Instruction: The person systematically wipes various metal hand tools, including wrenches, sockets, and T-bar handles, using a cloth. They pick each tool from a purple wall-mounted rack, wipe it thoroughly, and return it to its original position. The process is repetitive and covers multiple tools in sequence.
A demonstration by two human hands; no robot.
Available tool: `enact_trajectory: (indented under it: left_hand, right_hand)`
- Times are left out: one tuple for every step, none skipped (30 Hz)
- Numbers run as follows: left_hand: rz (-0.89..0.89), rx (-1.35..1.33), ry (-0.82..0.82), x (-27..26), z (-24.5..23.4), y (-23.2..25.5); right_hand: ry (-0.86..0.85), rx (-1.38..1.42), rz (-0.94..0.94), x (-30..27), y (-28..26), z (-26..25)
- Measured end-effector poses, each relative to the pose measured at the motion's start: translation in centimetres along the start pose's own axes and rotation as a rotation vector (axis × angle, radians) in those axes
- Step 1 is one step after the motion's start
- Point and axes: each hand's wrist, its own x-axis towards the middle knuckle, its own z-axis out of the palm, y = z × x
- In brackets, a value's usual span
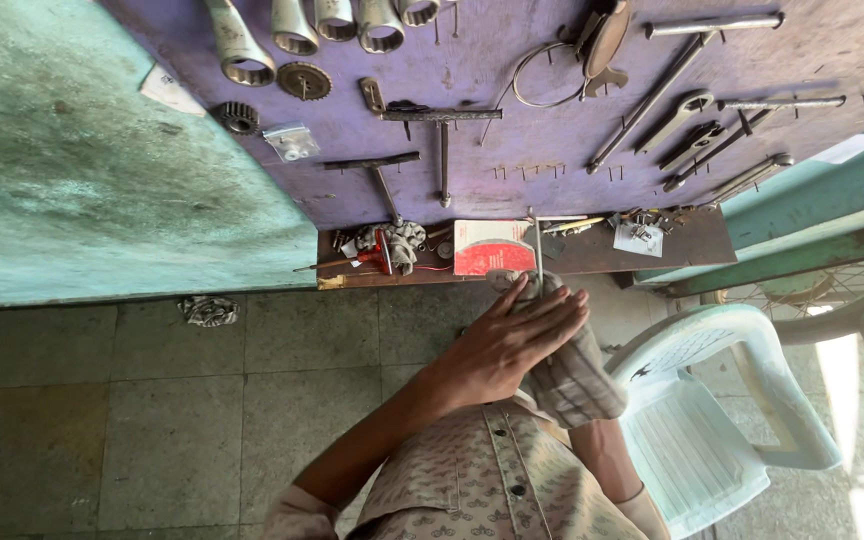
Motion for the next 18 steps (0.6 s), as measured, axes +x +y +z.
enact_trajectory:
  left_hand:
    - [0.002,-0.015,-0.008,-0.7,-0.3,0.0]
    - [0.000,-0.031,-0.013,-1.1,-0.4,-0.1]
    - [-0.147,-0.294,0.212,-1.3,-0.4,-0.2]
    - [-0.290,-0.554,0.435,-1.2,-0.5,-0.6]
    - [-0.434,-0.815,0.655,-1.0,-0.4,-1.1]
    - [-0.487,-0.757,0.609,-0.7,-0.2,-1.3]
    - [-0.539,-0.698,0.563,0.1,0.1,-1.9]
    - [-0.586,-0.640,0.514,1.0,0.3,-2.4]
    - [-0.566,-0.758,0.548,1.7,0.7,-2.1]
    - [-0.545,-0.877,0.584,2.6,0.9,-1.9]
    - [-0.523,-0.995,0.620,3.3,0.7,-1.7]
    - [-0.533,-0.965,0.686,3.9,0.1,-1.7]
    - [-0.543,-0.934,0.752,4.5,-0.7,-1.9]
    - [-0.557,-0.902,0.817,4.8,-1.5,-2.0]
    - [-0.508,-0.885,0.798,5.0,-2.7,-2.6]
    - [-0.458,-0.869,0.781,5.0,-3.8,-3.4]
    - [-0.407,-0.852,0.764,4.8,-4.5,-3.5]
    - [-0.439,-0.708,0.550,4.7,-4.7,-3.6]
  right_hand:
    - [-0.023,-0.033,-0.021,-0.2,-0.1,0.3]
    - [-0.046,-0.056,-0.037,-0.5,0.0,0.3]
    - [-0.039,-0.048,-0.008,-0.7,0.1,0.4]
    - [-0.018,-0.039,0.026,-0.6,0.4,0.5]
    - [0.007,-0.013,0.053,-0.5,0.5,0.7]
    - [0.046,0.026,0.091,-0.5,0.7,0.9]
    - [0.079,0.063,0.123,-0.7,0.9,1.3]
    - [0.095,0.098,0.142,-0.9,1.0,1.9]
    - [0.083,0.114,0.137,-1.1,1.0,2.8]
    - [0.067,0.121,0.127,-1.5,1.2,3.6]
    - [0.047,0.126,0.116,-1.7,1.3,4.7]
    - [0.028,0.093,0.085,-2.1,1.7,5.6]
    - [-0.005,0.052,0.056,-2.5,2.3,6.3]
    - [-0.048,0.013,0.026,-3.2,2.9,7.0]
    - [-0.105,-0.035,-0.004,-3.8,3.5,7.4]
    - [-0.127,-0.139,-0.043,-4.3,4.3,7.6]
    - [-0.153,-0.262,-0.084,-4.7,4.9,7.8]
    - [-0.107,-0.449,-0.136,-4.6,5.7,7.5]
